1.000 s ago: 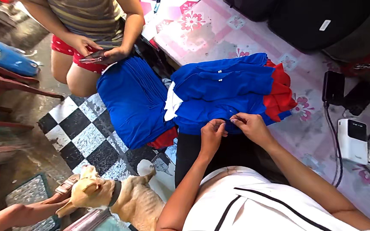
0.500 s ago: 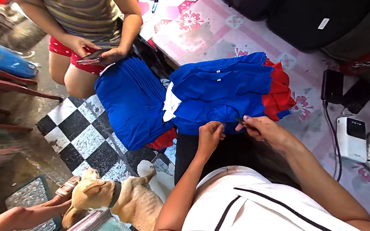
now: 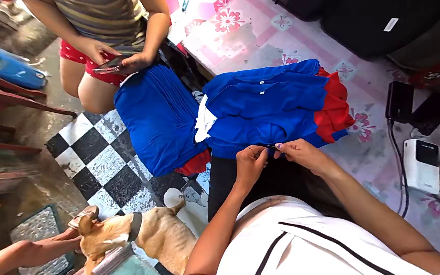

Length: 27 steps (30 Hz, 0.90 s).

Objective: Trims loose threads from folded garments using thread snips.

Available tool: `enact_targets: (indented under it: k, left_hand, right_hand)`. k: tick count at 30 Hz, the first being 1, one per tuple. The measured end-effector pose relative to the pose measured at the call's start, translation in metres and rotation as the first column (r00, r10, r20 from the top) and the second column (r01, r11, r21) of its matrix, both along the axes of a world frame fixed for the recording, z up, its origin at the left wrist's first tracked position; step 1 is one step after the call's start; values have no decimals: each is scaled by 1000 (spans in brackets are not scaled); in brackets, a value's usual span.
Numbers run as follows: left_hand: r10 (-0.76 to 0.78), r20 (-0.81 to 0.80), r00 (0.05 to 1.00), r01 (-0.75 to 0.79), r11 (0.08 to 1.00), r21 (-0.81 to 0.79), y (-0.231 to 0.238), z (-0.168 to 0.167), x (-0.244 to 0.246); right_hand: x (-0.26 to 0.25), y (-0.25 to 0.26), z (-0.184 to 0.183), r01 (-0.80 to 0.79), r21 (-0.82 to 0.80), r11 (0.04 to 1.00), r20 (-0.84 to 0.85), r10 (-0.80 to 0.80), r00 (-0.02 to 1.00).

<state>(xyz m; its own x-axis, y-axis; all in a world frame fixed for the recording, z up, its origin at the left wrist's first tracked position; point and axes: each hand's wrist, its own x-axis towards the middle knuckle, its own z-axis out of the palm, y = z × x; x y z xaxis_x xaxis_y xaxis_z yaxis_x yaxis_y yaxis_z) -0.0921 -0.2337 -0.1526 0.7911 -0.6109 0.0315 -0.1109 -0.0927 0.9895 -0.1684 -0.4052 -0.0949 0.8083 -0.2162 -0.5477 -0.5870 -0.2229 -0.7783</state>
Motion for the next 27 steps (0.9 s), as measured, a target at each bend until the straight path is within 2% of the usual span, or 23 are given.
enact_targets:
  k: [5,7,9,10,12,14,15,16,17,19,21,22,24,27]
  left_hand:
    - [-7,-38,999,6,999,-34,0,-6,-4]
    - [-57,-6,998,57,998,34,5,-6,-7]
    - [-107,175,979,64,970,236,13,-2,-9]
    - [-91,310,946,-14,946,323,15,1,-12]
    - [-29,565,825,-211,911,354,12,2,-8]
    - [-62,703,708,-298,877,377,7,-5,9]
    - [-93,718,690,-295,869,396,8,-10,20]
    - [-118,707,698,-268,872,410,11,-11,33]
    - [-135,659,740,-202,890,409,16,-7,47]
    - [-172,463,870,-8,932,362,28,14,77]
    - [-206,290,935,120,950,287,32,38,108]
    - [-202,255,946,140,960,241,29,47,122]
    - [-116,243,963,66,976,206,11,55,146]
    - [16,389,921,-125,959,256,-23,31,173]
  right_hand:
    - [-1,-3,-8,24,-3,1000,-7,-24,1000]
    - [-5,-7,-8,-27,-31,999,20,28,999]
    - [-12,-11,-4,-128,-181,975,99,148,984]
    - [-16,-11,-4,-135,-296,945,171,192,966]
    - [-19,-10,-10,-64,-545,836,301,266,916]
    - [-17,-11,-15,-52,-696,716,259,318,912]
    - [-16,-15,-14,-64,-712,699,211,301,930]
    - [-13,-22,-10,-68,-689,722,178,259,949]
    - [-10,-32,-1,-54,-616,786,163,195,967]
    - [-3,-53,20,64,-395,916,205,20,979]
    - [10,-68,35,180,-174,968,277,-127,952]
    - [19,-74,39,212,-97,972,315,-172,933]
    - [42,-80,39,261,-75,962,410,-209,888]
    - [87,-95,15,355,-266,896,486,-194,852]
